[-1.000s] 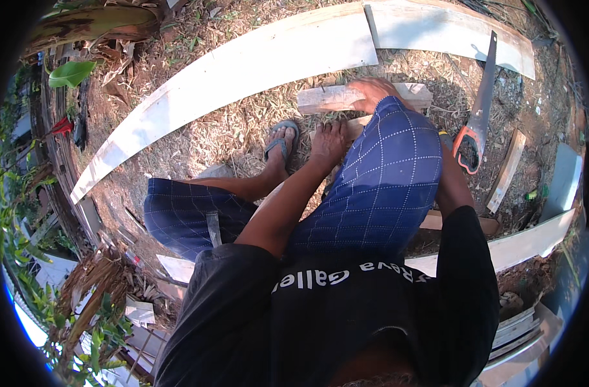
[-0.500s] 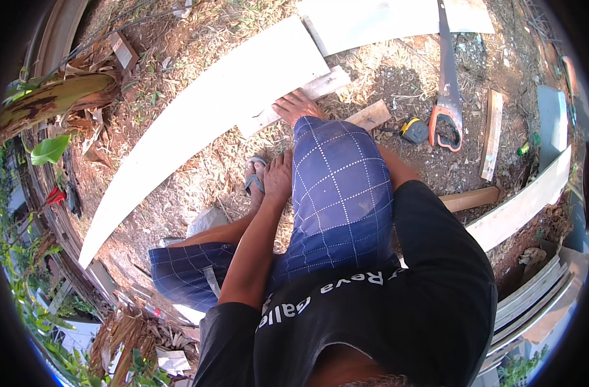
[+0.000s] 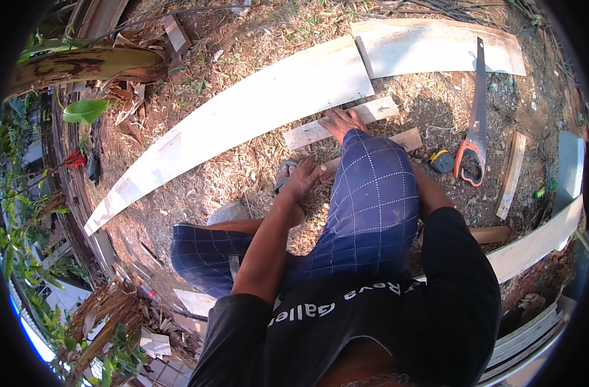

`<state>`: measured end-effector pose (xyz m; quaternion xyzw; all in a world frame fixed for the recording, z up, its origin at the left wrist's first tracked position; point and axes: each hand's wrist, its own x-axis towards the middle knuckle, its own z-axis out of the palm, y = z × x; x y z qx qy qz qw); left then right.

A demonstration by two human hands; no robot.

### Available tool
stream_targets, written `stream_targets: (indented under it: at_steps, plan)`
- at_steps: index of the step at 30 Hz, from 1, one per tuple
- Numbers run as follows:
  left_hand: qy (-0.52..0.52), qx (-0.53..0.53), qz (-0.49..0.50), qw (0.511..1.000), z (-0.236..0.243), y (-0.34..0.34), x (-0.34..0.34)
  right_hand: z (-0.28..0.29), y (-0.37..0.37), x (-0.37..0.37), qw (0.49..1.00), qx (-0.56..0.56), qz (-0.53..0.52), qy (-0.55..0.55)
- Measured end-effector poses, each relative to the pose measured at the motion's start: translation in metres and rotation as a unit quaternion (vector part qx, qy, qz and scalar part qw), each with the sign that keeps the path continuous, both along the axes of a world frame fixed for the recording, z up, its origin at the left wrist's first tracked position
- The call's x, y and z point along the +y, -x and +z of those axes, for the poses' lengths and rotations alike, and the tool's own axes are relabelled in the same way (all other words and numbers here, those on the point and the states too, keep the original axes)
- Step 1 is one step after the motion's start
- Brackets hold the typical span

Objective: The person sits on the ground and uses a hand saw to cut small pieces of wood. They repeatedly position the wood, saw through it, and set the cut pieces aside.

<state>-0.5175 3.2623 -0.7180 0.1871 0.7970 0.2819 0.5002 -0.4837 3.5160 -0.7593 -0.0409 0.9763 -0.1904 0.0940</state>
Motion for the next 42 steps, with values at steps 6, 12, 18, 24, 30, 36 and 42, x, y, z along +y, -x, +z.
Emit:
stream_targets:
  at_steps: [6, 12, 18, 24, 30, 36, 42]
  plan:
    - [-0.157, -0.075, 0.099, 0.980, -0.008, 0.023, 0.021, 0.085, 0.000, 0.054, 0.984, 0.082, -0.046, 0.152]
    - [-0.397, -0.165, 0.351, 0.832, 0.091, 0.055, 0.165, 0.166, 0.041, 0.082, 0.896, 0.193, -0.114, 0.383]
    - [-0.373, -0.050, 0.343, 0.860, 0.103, 0.118, 0.146, 0.181, -0.050, 0.133, 0.866, 0.158, -0.290, 0.376]
    - [-0.352, -0.014, 0.444, 0.824, 0.112, 0.195, 0.099, 0.116, -0.250, 0.158, 0.773, -0.064, -0.630, 0.039]
    - [-0.322, 0.006, 0.467, 0.824, 0.138, 0.246, 0.094, 0.061, -0.330, 0.155, 0.822, -0.136, -0.538, -0.132]
    - [-0.276, 0.038, 0.366, 0.888, 0.183, 0.285, 0.060, 0.077, -0.326, 0.195, 0.856, -0.204, -0.445, -0.167]
    - [-0.309, 0.063, 0.310, 0.897, 0.258, 0.282, 0.036, 0.068, -0.400, 0.215, 0.765, -0.099, -0.610, -0.180]
